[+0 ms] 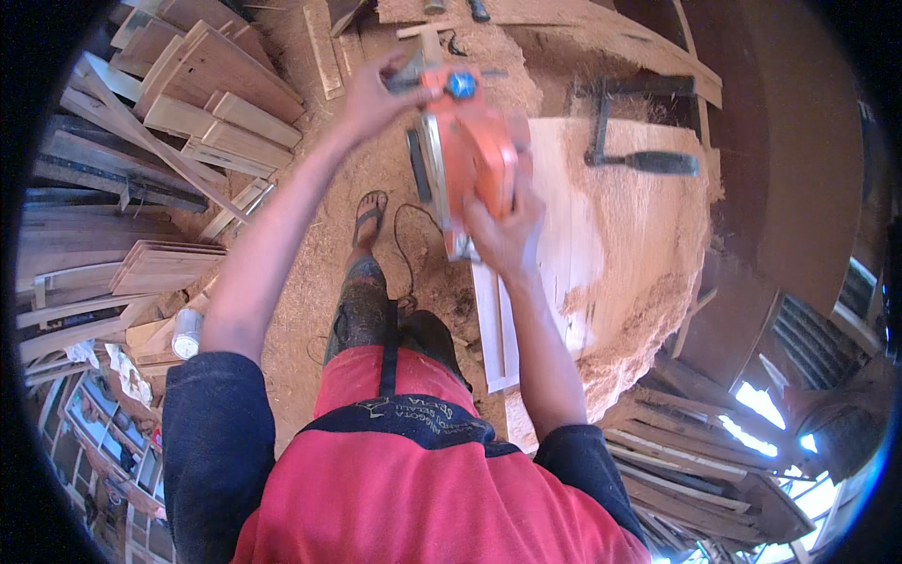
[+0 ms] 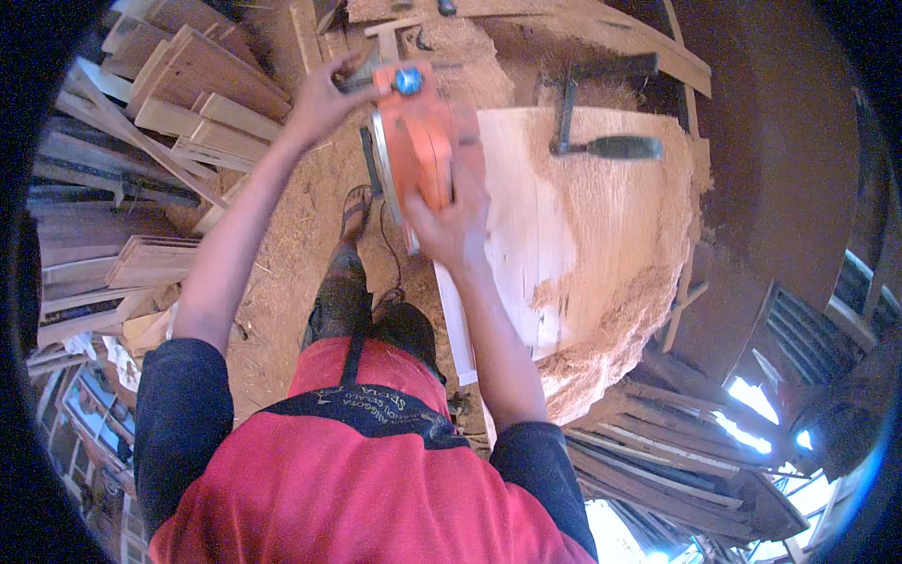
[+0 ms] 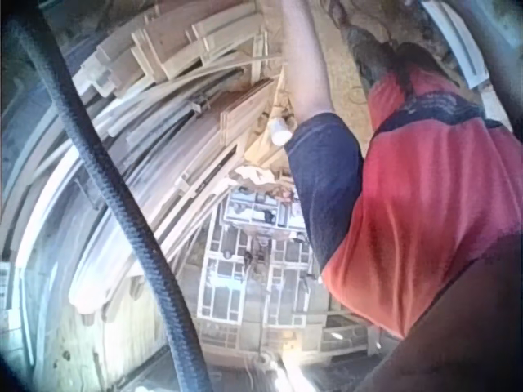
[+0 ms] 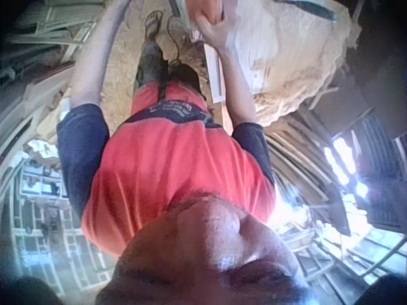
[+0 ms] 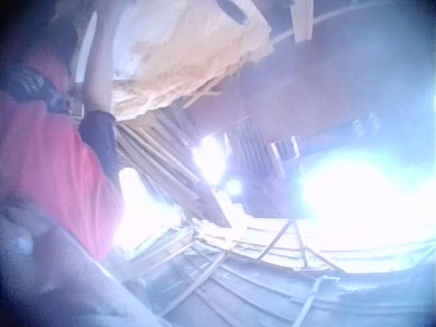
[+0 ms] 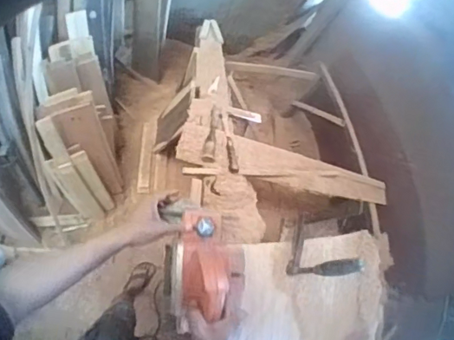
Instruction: The person uses a hand planer and a chisel to smooth a wooden board on a workbench. They move wood shavings aside by hand, reposition the board, and use a power sander on the surface and edges.
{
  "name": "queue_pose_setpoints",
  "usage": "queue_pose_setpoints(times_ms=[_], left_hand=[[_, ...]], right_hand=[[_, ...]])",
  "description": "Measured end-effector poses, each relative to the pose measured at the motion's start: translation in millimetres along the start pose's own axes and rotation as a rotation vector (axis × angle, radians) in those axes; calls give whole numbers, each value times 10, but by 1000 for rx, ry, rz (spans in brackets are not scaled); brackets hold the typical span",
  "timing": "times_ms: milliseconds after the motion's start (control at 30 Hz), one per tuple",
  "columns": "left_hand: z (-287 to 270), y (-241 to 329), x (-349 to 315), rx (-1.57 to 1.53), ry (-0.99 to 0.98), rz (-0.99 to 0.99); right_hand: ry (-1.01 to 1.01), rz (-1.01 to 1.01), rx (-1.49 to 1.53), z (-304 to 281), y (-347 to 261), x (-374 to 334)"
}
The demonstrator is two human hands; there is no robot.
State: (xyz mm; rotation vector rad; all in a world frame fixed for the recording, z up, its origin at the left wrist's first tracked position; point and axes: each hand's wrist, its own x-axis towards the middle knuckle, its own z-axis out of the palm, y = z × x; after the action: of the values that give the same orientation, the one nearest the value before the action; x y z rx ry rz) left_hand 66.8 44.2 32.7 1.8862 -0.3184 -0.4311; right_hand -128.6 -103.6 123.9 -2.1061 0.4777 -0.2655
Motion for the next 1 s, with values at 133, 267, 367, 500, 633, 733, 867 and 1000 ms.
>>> queue_pose_setpoints(times_ms=[133, 267, 367, 500, 633, 733, 867, 1000], left_hand=[[-115, -163, 276, -27, -25, 44], [10, 71, -256, 63, 29, 7], [614, -19, -1643, -52, -69, -20], [1328, -28, -3598, 45, -33, -65], [1665, 159, -4557, 99, -53, -15], [1599, 239, -4399, 101, -56, -50], [1350, 165, -3697, 118, -44, -29], [1021, -47, -2579, 37, 33, -69]], right_hand=[[9, -125, 1, 16, 4, 203], [-153, -59, 140, -218, 85, -487], [-56, -93, -55, -576, 168, -1736], [-131, 256, -128, -1179, 236, -3619], [-147, 338, -163, -1580, 437, -4619], [-158, 365, -141, -1560, 448, -4489], [-158, 366, -50, -1318, 333, -3732], [-175, 199, -116, -923, 266, -2614]])
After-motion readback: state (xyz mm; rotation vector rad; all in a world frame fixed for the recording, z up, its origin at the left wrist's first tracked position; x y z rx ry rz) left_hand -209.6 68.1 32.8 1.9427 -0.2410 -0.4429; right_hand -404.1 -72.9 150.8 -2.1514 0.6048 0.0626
